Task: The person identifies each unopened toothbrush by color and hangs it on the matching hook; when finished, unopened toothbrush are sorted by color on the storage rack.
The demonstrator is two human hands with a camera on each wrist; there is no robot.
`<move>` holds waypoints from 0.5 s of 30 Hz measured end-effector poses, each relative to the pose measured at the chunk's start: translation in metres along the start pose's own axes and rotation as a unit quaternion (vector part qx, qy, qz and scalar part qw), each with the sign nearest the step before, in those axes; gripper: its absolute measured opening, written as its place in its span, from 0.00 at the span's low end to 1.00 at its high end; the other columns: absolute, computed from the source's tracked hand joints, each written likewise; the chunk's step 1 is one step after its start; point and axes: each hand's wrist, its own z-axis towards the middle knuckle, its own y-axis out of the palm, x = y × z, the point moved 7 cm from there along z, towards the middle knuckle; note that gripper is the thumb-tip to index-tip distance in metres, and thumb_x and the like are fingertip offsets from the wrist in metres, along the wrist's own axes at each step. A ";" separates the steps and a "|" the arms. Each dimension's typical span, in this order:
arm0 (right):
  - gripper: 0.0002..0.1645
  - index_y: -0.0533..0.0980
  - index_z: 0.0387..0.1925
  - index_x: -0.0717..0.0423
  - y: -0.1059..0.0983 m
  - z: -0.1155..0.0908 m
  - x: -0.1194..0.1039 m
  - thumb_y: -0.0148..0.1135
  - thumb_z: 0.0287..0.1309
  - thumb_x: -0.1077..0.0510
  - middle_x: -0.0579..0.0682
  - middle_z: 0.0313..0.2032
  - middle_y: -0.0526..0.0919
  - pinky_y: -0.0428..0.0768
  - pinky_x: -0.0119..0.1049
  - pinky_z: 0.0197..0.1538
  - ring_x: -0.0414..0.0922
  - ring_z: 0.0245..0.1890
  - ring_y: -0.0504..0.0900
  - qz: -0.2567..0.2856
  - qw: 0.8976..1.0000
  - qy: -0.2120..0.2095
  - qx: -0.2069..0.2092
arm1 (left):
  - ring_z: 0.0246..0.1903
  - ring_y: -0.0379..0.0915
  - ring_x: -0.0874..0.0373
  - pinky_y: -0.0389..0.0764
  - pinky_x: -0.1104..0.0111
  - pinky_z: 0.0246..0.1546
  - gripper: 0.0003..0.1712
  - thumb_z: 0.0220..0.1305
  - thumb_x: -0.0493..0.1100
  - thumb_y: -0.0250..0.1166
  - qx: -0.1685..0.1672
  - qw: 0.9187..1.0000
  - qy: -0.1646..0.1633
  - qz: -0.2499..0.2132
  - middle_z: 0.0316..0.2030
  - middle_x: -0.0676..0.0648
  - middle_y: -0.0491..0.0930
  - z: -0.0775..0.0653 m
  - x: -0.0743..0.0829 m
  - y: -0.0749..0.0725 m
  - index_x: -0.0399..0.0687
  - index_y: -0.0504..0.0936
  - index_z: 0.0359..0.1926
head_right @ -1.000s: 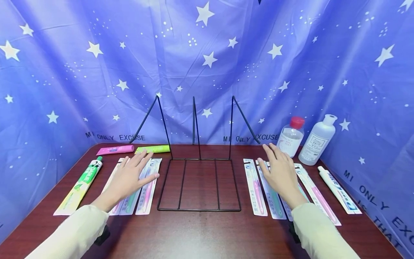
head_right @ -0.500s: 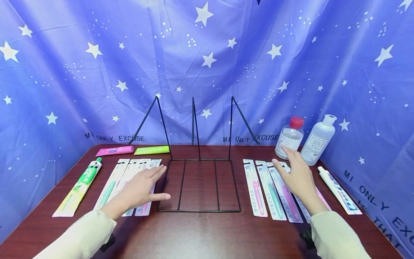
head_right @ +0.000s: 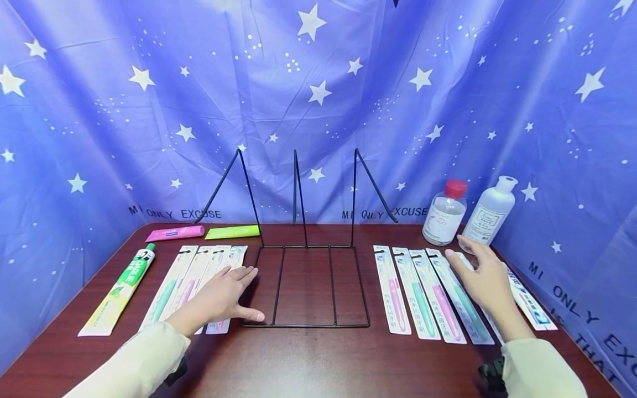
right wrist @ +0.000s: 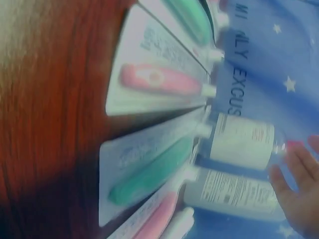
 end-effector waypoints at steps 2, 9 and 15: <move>0.32 0.67 0.60 0.56 -0.003 -0.001 0.009 0.56 0.58 0.44 0.63 0.50 0.75 0.69 0.44 0.45 0.60 0.46 0.72 -0.003 1.000 0.019 -0.009 | 0.60 0.59 0.45 0.52 0.50 0.61 0.62 0.34 0.77 0.61 -0.012 1.000 -0.004 0.003 0.59 0.37 0.67 0.000 -0.001 0.002 0.33 0.66 0.61; 0.36 0.67 0.58 0.65 -0.004 -0.006 0.048 0.53 0.59 0.41 0.71 0.51 0.72 0.68 0.49 0.44 0.48 0.44 0.76 0.025 0.993 0.089 -0.072 | 0.61 0.58 0.45 0.52 0.50 0.61 0.64 0.30 0.76 0.63 -0.044 0.999 -0.013 -0.002 0.58 0.37 0.67 0.001 -0.003 0.009 0.33 0.66 0.61; 0.45 0.59 0.60 0.74 0.009 -0.015 0.085 0.50 0.59 0.38 0.78 0.57 0.57 0.77 0.34 0.35 0.30 0.29 0.77 0.079 0.964 0.187 -0.175 | 0.62 0.56 0.45 0.51 0.51 0.62 0.65 0.29 0.76 0.63 -0.061 0.998 -0.024 -0.006 0.59 0.38 0.66 0.001 -0.003 0.010 0.33 0.65 0.61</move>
